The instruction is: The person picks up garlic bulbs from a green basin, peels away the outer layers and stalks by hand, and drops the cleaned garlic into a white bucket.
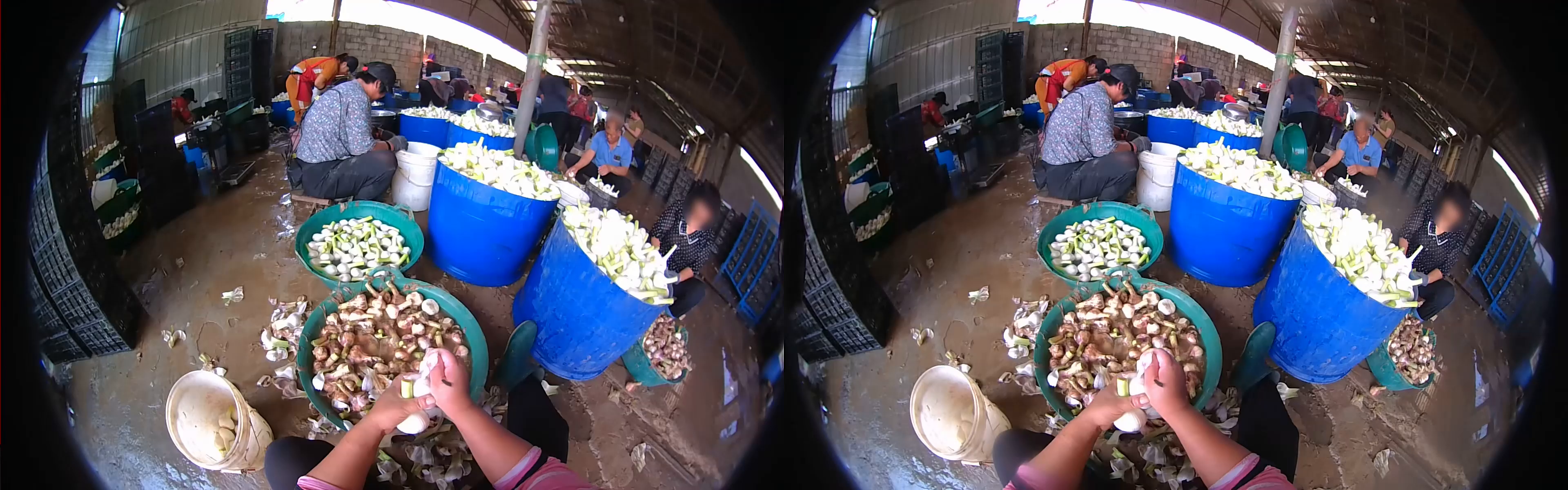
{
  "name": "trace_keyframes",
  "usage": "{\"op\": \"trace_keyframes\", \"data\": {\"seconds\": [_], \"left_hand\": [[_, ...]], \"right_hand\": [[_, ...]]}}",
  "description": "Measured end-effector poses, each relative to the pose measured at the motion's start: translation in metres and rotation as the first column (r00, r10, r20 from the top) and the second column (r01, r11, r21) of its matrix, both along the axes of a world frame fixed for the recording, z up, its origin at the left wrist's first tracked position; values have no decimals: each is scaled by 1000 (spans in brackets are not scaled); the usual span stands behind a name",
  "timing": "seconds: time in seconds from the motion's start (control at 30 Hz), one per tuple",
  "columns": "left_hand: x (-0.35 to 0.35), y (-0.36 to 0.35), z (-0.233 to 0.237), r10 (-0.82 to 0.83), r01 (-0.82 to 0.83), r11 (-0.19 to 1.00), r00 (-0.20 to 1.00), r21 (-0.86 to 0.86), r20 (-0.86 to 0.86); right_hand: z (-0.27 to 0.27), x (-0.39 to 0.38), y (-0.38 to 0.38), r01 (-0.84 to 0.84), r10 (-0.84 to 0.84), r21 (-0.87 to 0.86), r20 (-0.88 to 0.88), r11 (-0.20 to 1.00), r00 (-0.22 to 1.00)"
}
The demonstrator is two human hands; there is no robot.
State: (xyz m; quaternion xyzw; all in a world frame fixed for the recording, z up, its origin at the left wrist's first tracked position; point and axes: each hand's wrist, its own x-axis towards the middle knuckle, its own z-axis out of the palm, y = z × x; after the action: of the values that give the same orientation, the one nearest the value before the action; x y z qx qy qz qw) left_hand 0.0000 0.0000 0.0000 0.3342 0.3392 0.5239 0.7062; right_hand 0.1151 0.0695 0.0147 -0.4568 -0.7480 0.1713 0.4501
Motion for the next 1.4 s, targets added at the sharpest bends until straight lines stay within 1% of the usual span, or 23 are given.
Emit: {"op": "trace_keyframes", "data": {"seconds": [0.07, 0.1, 0.2, 0.23, 0.27, 0.3, 0.33, 0.37, 0.4, 0.43, 0.5, 0.53, 0.7, 0.77, 0.83, 0.9, 1.0, 1.03, 1.1, 1.17, 1.2, 1.33, 1.4], "left_hand": [[-4, -5, 4, 110, -98, 994, 932, 51, -346], [-5, -3, -1, 102, -95, 995, 932, 38, -347], [-13, 1, -2, -78, 207, 962, 833, 178, -547], [-14, 2, 3, -76, 208, 961, 830, 181, -552], [-16, 0, 9, -58, 110, 986, 932, 126, -358], [-15, 0, 14, -16, 24, 998, 989, 50, -145], [-19, 1, 22, 42, -27, 996, 983, 85, -180], [-23, 3, 18, 51, -44, 998, 979, 45, -196], [-24, 5, 14, 80, -66, 994, 979, 82, -186], [-23, 8, 8, 113, -94, 988, 980, 119, -163], [-20, 14, -8, 111, -80, 991, 936, 105, -333], [-19, 13, -4, 90, -64, 995, 917, 80, -389], [-16, 10, 6, 112, -92, 993, 942, 76, -315], [-19, 10, 10, 26, 18, 994, 916, 107, -400], [-20, 5, 28, -25, 98, 984, 903, 148, -429], [-20, 2, 24, -22, 120, 979, 866, 165, -500], [-20, 2, 29, -89, 123, 984, 964, 126, -250], [-16, -1, 33, -47, 71, 990, 979, 119, -199], [-15, 2, 4, -42, 36, 998, 990, -46, -134], [-6, -1, 19, 141, -194, 930, 972, -311, -186], [-3, -4, 17, 201, -222, 957, 971, -186, -128], [-4, -1, 28, 306, -304, 952, 951, 31, -46], [-11, -2, 33, 229, -226, 973, 972, 54, -50]], "right_hand": [[-3, -1, 4, -479, 207, -311, -620, 821, 757], [15, -3, -1, -554, 59, -375, -789, 743, 612], [32, 11, 26, -483, -310, -491, -859, 725, 408], [18, 19, 40, -304, -208, -455, -778, 837, 593], [1, 30, 48, -132, 38, -301, -299, 945, 953], [-10, 40, 51, -97, 109, -51, 348, 994, 931], [-5, 42, 40, -157, 279, -257, 556, 953, 783], [-44, 44, 44, -136, 325, -496, 319, 858, 890], [-44, 40, 39, -168, 253, -489, 112, 856, 961], [-35, 37, 32, -198, 175, -476, -91, 857, 980], [12, 34, 8, -436, 369, -648, -248, 624, 896], [11, 36, 6, -360, 392, -524, -55, 772, 918], [3, 46, 5, -471, 311, -539, -364, 698, 878], [-6, 54, 9, -553, 331, -649, -443, 523, 833], [15, 55, 2, -434, 252, -743, -353, 510, 901], [12, 54, -5, -377, 305, -660, -228, 650, 925], [15, 46, -15, -450, 166, -629, -457, 634, 874], [8, 42, -14, -430, 159, -532, -480, 729, 863], [13, 37, -14, -238, 232, -119, -65, 964, 971], [26, 26, -24, -286, 283, 107, 41, 952, 958], [26, 22, -30, -264, 259, 101, 57, 959, 964], [6, 8, -27, -116, 123, 54, -168, 992, 978], [1, 3, -21, -311, 14, -390, -605, 867, 796]]}}
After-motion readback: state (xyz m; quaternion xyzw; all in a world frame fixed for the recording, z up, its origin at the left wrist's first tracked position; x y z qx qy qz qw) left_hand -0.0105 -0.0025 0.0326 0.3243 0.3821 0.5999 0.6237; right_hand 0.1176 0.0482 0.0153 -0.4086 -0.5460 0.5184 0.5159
